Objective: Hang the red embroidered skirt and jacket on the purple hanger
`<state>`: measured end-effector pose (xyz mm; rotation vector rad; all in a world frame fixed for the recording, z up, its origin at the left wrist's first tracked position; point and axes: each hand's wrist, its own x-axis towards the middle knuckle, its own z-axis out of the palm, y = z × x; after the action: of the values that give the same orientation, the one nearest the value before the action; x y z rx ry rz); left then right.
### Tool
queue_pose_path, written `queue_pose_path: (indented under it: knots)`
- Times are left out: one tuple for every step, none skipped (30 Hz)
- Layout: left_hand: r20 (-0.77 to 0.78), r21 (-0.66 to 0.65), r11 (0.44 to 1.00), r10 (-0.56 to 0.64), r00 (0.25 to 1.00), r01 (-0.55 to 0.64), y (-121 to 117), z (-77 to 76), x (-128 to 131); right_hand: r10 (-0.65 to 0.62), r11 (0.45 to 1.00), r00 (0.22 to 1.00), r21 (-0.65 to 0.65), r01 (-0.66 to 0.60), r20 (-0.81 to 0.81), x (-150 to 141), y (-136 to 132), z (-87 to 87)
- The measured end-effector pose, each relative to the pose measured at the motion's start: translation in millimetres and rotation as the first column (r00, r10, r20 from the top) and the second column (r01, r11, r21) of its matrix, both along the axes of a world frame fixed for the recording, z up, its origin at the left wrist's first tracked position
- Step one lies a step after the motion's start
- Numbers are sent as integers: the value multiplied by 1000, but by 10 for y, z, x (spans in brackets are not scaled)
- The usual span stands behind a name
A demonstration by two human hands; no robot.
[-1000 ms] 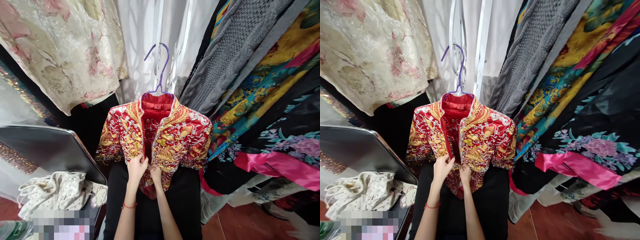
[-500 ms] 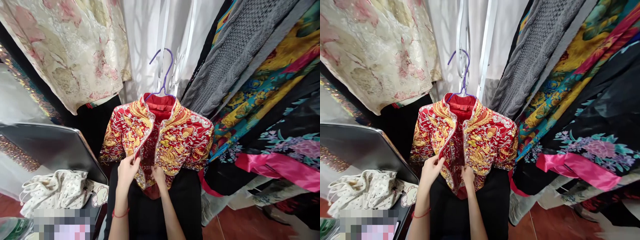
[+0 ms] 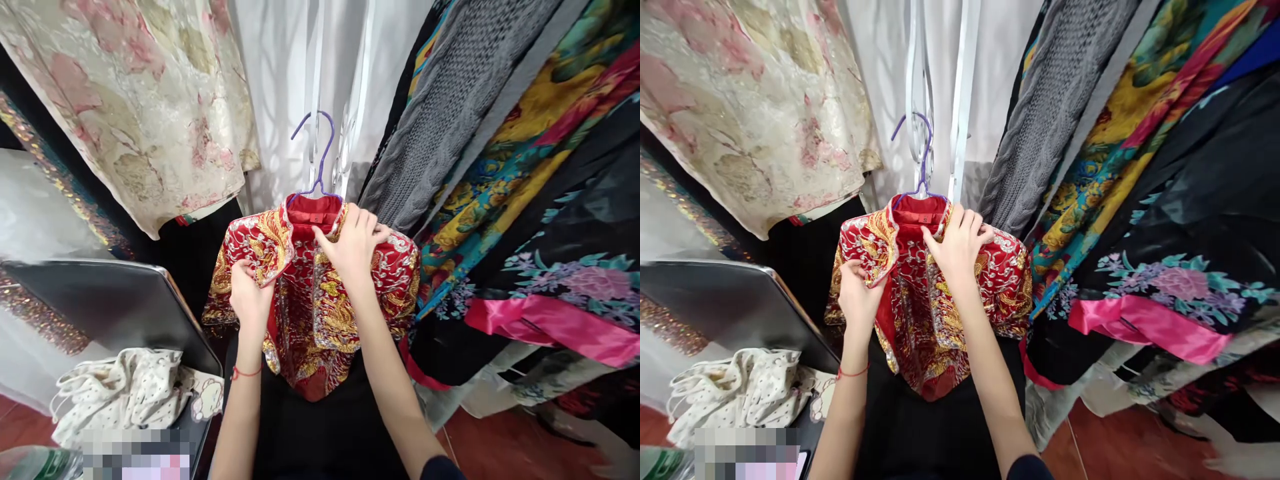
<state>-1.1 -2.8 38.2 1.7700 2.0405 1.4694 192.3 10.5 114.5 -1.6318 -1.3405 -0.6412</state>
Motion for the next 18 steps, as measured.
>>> queue_pose_path:
  knots:
    - [-40, 57, 998, -28, 999, 30, 95, 10, 62, -5, 1000, 1000, -26, 5, 2, 0, 58, -22]
    - [-75, 101, 993, -50, 996, 57, 184, 12, 114, -12, 999, 1000, -37, 12, -1, 8, 98, -56]
    - [-95, 118, 990, -69, 993, 80, 265, 9, 152, -18, 999, 1000, -31, 18, -3, 23, 124, -92]
    - [-96, 101, 990, -85, 992, 94, 334, 7, 171, -22, 1000, 1000, -15, 22, -1, 46, 139, -126]
    - [-88, 50, 994, -94, 992, 98, 391, 10, 171, -20, 1000, 1000, 4, 20, 9, 75, 146, -155]
    - [-91, -26, 996, -92, 992, 90, 434, 22, 153, -13, 1000, 1000, 21, 12, 28, 108, 150, -175]
    - [-122, -112, 991, -85, 989, 72, 464, 46, 119, -3, 999, 999, 33, 1, 50, 141, 155, -188]
    - [-187, -197, 979, -88, 978, 51, 484, 83, 76, 6, 999, 997, 42, -10, 73, 172, 163, -193]
    - [-275, -269, 963, -104, 956, 28, 497, 133, 26, 14, 999, 996, 48, -18, 94, 199, 175, -194]
    - [-366, -323, 946, -133, 921, 8, 504, 194, -26, 18, 998, 994, 52, -24, 111, 222, 191, -191]
    - [-445, -363, 932, -169, 879, -4, 508, 264, -77, 20, 998, 992, 57, -27, 124, 239, 209, -187]
    - [-503, -390, 921, -203, 840, -11, 510, 341, -129, 21, 998, 991, 62, -30, 131, 250, 227, -182]
    - [-545, -403, 915, -224, 808, -18, 511, 422, -181, 26, 997, 991, 67, -35, 135, 259, 242, -177]
    - [-576, -403, 915, -224, 786, -34, 510, 506, -236, 36, 997, 990, 67, -45, 138, 264, 254, -172]
    - [-597, -393, 918, -208, 775, -57, 507, 589, -295, 50, 996, 989, 63, -59, 139, 269, 262, -168]
    - [-605, -378, 922, -180, 776, -81, 502, 672, -357, 65, 996, 989, 55, -73, 136, 275, 265, -163]
    - [-585, -362, 927, -145, 798, -97, 494, 752, -423, 79, 995, 988, 47, -86, 133, 282, 265, -159]
    - [-554, -342, 933, -106, 826, -110, 485, 830, -490, 92, 994, 987, 38, -98, 131, 291, 264, -154]
